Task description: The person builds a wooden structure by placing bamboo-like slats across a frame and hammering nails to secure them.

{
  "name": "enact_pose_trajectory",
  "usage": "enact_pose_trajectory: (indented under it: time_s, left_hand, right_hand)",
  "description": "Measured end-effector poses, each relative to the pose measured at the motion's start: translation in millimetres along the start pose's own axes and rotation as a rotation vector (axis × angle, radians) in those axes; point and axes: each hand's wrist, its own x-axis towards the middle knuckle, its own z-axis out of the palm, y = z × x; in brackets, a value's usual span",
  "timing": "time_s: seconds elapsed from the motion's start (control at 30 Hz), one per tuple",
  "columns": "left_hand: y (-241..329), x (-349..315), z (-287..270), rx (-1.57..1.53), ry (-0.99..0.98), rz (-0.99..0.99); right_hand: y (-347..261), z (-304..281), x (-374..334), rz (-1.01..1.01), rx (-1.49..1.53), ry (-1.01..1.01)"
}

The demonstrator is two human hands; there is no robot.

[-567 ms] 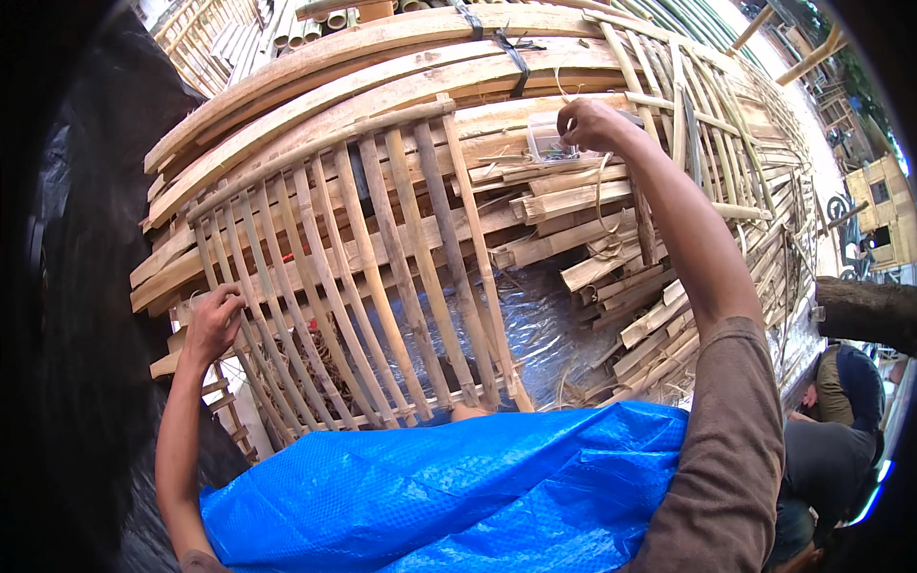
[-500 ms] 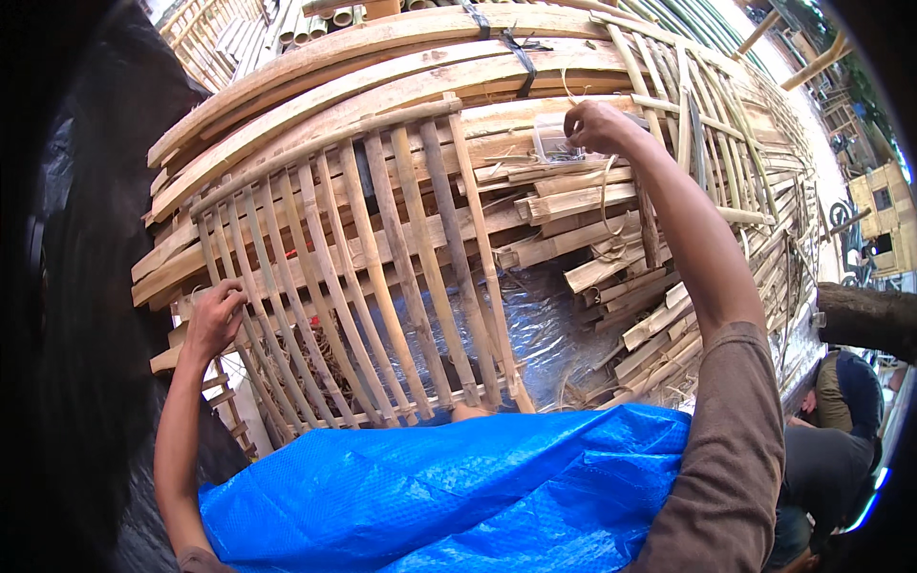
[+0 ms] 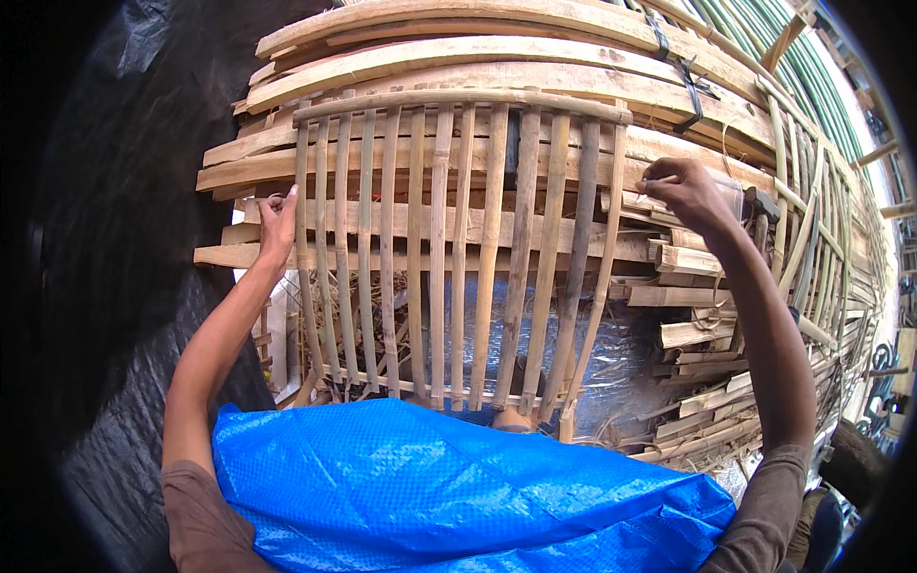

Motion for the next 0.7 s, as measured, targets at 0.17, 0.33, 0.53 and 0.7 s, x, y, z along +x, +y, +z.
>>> enact_pose_trajectory:
  time_s: [0.17, 0.33, 0.53, 0.7]
  left_hand:
    - [7.4, -12.4, -13.1, -0.116, -0.09, -0.122]
    - [17.3, -29.2, -14.1, -0.197, -0.194, -0.178]
    - [22.3, -23.3, -22.3, -0.199, -0.337, -0.209]
    - [22.3, -29.6, -19.4, -0.293, -0.372, -0.103]
  right_hand:
    - [6.5, 61.3, -22.4, 0.117, 0.109, -0.087]
    - [23.3, 81.6, -40.6, 0.273, 0.413, -0.12]
    - [25.2, 88.8, -52.3, 0.252, 0.555, -0.166]
    - [24.7, 88.0, -50.3, 0.248, 0.596, -0.145]
